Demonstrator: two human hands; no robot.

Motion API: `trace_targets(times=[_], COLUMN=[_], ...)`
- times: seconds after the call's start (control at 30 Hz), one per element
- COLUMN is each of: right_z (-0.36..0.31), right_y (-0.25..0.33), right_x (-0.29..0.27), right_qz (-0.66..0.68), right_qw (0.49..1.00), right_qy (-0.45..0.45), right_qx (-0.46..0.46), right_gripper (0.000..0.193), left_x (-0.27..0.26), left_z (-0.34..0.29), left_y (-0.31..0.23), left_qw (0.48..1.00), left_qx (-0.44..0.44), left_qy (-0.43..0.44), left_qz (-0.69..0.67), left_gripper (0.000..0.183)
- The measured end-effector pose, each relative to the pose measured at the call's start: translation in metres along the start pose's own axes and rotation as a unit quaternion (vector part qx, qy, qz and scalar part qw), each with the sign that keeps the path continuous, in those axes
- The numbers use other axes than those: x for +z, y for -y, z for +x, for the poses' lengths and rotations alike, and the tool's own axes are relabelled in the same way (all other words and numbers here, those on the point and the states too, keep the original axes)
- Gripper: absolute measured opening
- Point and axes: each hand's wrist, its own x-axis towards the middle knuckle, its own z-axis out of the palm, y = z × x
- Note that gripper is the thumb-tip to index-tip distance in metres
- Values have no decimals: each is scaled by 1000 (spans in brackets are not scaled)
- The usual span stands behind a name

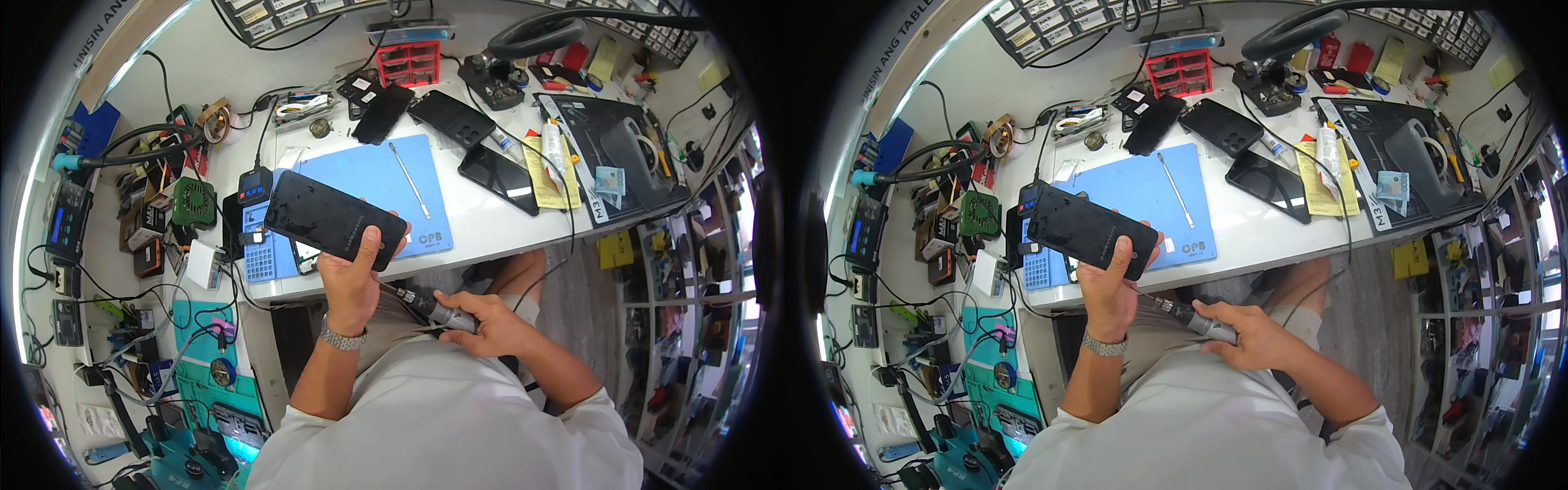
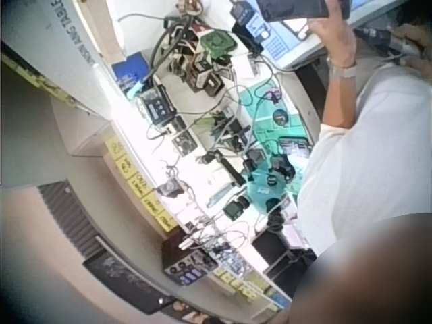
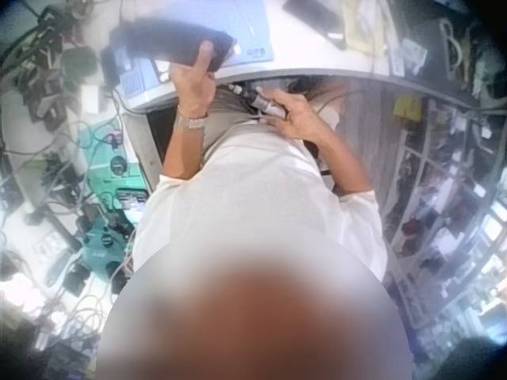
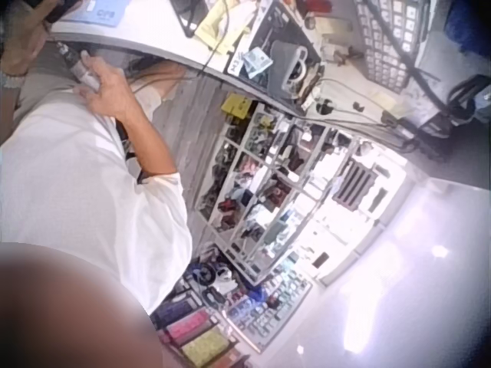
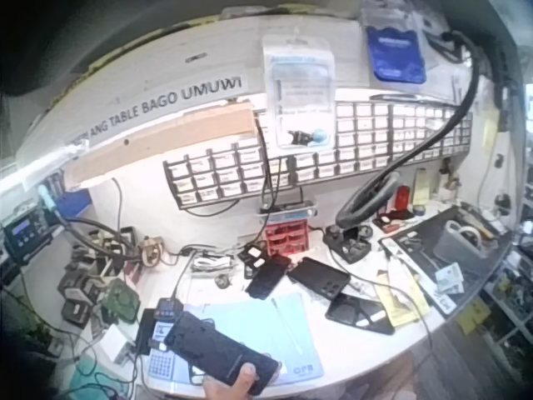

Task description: The person uses a heat gun to warm the back of a smartphone, then uses a metal prying tool to separate the back cover from the frame. The person continues to pry around the edges and lift the back cover to expose the internal components.

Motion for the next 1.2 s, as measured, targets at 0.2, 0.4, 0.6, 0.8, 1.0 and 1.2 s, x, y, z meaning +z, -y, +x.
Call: trace_targets(times=[0.2, 0.4, 0.6, 0.8, 1.0, 1.2], right_z=[-2, -1, 12, 43, 55, 68], right_y=[4, 4, -2, -20, -23, -44], right_x=[-22, -52, -138, -235, -254, -254], right_qz=[10, 51, -245, -393, -354, -386], right_qw=[999, 973, 886, 806, 814, 785], right_qy=[-34, -220, -388, -384, -413, -415], right_qx=[25, 39, 64, 219, 202, 250], right_gripper=[74, 75, 57, 50, 54, 57], left_x=[-11, -18, -19, -36, -82, -89], left_z=[22, 37, 53, 46, 43, 55], left_y=[-3, 7, 9, -10, -33, -40], left_qw=[998, 970, 829, 726, 606, 656], left_qx=[28, -48, 72, 229, 78, 13], left_qy=[-4, -17, -3, -106, -211, -184], left_qz=[56, 238, 555, 640, 763, 731], left_gripper=[33, 54, 42, 66, 89, 90])
